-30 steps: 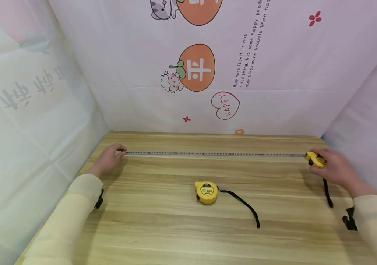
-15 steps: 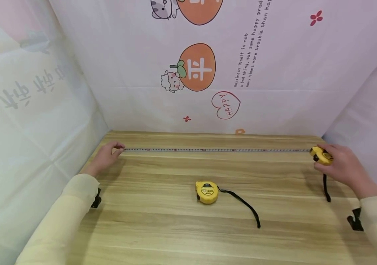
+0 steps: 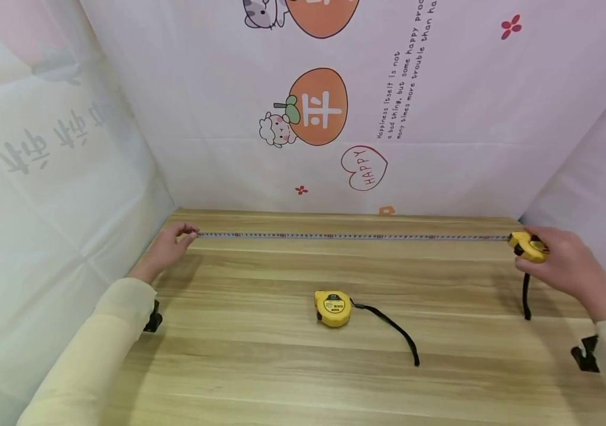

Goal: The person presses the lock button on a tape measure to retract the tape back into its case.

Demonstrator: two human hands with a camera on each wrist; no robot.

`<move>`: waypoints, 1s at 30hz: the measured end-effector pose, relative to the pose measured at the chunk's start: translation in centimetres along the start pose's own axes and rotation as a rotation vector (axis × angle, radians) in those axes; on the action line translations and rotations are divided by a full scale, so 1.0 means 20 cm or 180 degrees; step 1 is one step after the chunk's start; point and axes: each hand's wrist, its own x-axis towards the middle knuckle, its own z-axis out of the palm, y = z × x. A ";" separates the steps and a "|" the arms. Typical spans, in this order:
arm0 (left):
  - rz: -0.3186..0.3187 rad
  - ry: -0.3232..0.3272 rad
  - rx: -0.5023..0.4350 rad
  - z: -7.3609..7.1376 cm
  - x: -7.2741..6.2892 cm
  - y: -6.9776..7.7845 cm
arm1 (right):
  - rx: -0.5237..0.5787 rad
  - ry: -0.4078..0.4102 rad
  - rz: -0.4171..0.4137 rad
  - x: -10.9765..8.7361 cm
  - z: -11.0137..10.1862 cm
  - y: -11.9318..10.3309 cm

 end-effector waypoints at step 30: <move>0.0160 0.0154 -0.0632 -0.07 -0.03 0.03 | 0.0160 0.0031 0.0360 0.03 -0.07 -0.07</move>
